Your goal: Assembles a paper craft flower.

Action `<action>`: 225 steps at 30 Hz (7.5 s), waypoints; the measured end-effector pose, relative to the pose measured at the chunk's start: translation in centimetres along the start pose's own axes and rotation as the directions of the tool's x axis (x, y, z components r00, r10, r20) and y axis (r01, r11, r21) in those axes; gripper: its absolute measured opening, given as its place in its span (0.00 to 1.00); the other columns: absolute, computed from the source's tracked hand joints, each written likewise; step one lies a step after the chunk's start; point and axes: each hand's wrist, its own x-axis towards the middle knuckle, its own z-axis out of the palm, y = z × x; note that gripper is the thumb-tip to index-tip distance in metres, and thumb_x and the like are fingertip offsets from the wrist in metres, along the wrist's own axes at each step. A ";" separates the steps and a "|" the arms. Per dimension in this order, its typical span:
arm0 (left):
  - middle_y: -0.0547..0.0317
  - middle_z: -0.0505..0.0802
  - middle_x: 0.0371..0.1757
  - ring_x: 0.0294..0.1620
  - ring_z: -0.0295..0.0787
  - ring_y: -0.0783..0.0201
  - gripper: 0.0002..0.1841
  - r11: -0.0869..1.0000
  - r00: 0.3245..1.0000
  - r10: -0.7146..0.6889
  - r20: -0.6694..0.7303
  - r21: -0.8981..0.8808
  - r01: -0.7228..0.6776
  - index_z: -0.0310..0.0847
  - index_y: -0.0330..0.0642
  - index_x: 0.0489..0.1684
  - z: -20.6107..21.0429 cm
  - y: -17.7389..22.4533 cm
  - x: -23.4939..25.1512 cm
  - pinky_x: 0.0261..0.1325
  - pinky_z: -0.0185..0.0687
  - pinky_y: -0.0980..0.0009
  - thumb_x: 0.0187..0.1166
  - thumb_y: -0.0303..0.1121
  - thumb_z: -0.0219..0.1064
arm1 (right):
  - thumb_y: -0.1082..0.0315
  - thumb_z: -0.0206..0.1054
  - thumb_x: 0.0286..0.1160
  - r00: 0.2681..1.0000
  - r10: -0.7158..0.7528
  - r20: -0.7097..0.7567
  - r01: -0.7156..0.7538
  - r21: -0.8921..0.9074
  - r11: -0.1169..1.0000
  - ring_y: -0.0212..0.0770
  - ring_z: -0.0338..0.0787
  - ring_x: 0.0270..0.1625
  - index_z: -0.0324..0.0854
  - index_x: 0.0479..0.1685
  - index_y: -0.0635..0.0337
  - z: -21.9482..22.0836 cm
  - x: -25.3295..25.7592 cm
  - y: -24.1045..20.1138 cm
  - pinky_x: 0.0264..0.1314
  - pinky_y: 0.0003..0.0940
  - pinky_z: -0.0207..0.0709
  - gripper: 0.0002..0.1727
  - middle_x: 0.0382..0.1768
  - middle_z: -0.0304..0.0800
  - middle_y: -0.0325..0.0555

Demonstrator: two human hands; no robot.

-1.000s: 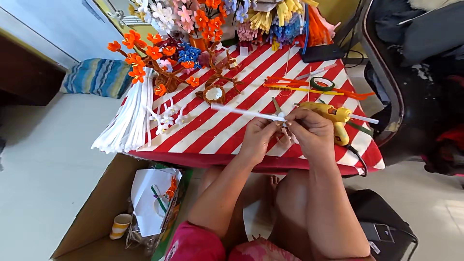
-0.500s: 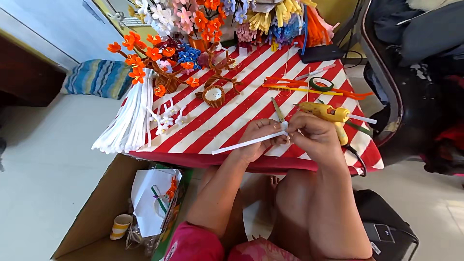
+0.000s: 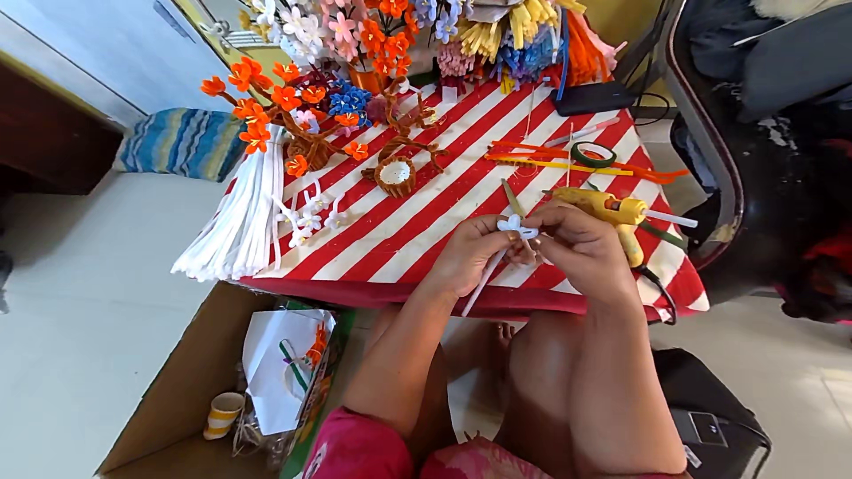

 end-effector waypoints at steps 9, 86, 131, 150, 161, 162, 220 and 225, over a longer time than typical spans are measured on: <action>0.61 0.90 0.27 0.29 0.88 0.73 0.10 1.000 0.999 0.023 -0.028 0.000 -0.024 0.85 0.37 0.34 -0.1 0.0 0.0 0.42 0.88 0.76 0.82 0.19 0.58 | 0.72 0.70 0.72 0.988 -0.149 -0.037 0.145 -0.085 0.986 0.24 0.88 0.47 0.88 0.46 0.55 0.2 0.3 0.8 0.54 0.24 0.85 0.07 0.43 0.91 0.31; 0.66 0.92 0.30 0.34 0.88 0.76 0.09 0.962 0.967 0.254 -0.003 0.106 -0.252 0.86 0.39 0.37 -0.1 -0.9 0.0 0.47 0.86 0.77 0.78 0.16 0.61 | 0.70 0.66 0.78 0.927 -0.376 -0.014 0.326 -0.468 0.822 0.35 0.87 0.50 0.88 0.35 0.64 0.7 0.1 -0.1 0.62 0.30 0.78 0.08 0.38 0.90 0.46; 0.62 0.89 0.32 0.35 0.86 0.77 0.03 0.795 0.939 0.339 0.063 0.514 -0.321 0.82 0.31 0.39 0.9 -1.6 -0.1 0.47 0.86 0.77 0.80 0.20 0.64 | 0.71 0.61 0.70 0.991 0.087 -0.099 -0.104 -0.187 0.977 0.19 0.79 0.32 0.78 0.29 0.54 0.8 0.0 -0.6 0.35 0.15 0.74 0.04 0.30 0.79 0.30; 0.66 0.89 0.31 0.34 0.85 0.76 0.07 0.938 0.936 0.318 -0.152 0.192 -0.288 0.82 0.39 0.37 1.3 -1.5 -0.1 0.46 0.83 0.78 0.82 0.20 0.59 | 0.72 0.65 0.72 0.960 0.245 -0.135 -0.226 0.146 0.963 0.23 0.84 0.29 0.85 0.41 0.53 1.2 0.2 -0.2 0.33 0.18 0.80 0.05 0.29 0.87 0.30; 0.63 0.90 0.31 0.35 0.87 0.73 0.11 0.970 0.940 0.237 -0.244 0.003 -0.244 0.83 0.38 0.37 2.2 -1.8 -0.3 0.48 0.85 0.75 0.84 0.19 0.55 | 0.75 0.60 0.70 0.951 0.237 -0.197 -0.218 0.114 0.969 0.21 0.78 0.24 0.79 0.31 0.51 2.9 0.3 -0.7 0.29 0.16 0.73 0.07 0.22 0.78 0.26; 0.62 0.90 0.32 0.35 0.88 0.72 0.11 0.969 0.939 0.237 -0.249 -0.003 -0.245 0.83 0.38 0.38 2.3 -1.9 -0.3 0.49 0.85 0.74 0.85 0.20 0.54 | 0.74 0.59 0.72 0.950 0.244 -0.196 -0.224 0.116 0.968 0.21 0.78 0.24 0.79 0.32 0.51 3.0 0.3 -0.7 0.29 0.16 0.73 0.07 0.22 0.79 0.27; 0.60 0.92 0.36 0.39 0.90 0.70 0.09 0.982 0.974 0.191 -0.122 0.028 -0.189 0.83 0.38 0.41 1.0 -1.2 -0.1 0.55 0.87 0.70 0.84 0.20 0.56 | 0.78 0.68 0.66 0.978 -0.029 -0.205 0.015 -0.070 0.997 0.23 0.87 0.39 0.89 0.37 0.59 1.7 0.0 -0.3 0.43 0.20 0.85 0.06 0.38 0.89 0.33; 0.59 0.92 0.34 0.37 0.90 0.70 0.10 0.990 0.985 0.134 -0.105 -0.037 -0.139 0.83 0.36 0.38 1.2 -1.0 -0.2 0.52 0.88 0.70 0.82 0.18 0.55 | 0.77 0.68 0.66 0.989 -0.075 -0.128 0.055 -0.153 0.987 0.22 0.87 0.40 0.89 0.34 0.60 1.0 -0.1 -0.6 0.46 0.20 0.85 0.05 0.37 0.89 0.33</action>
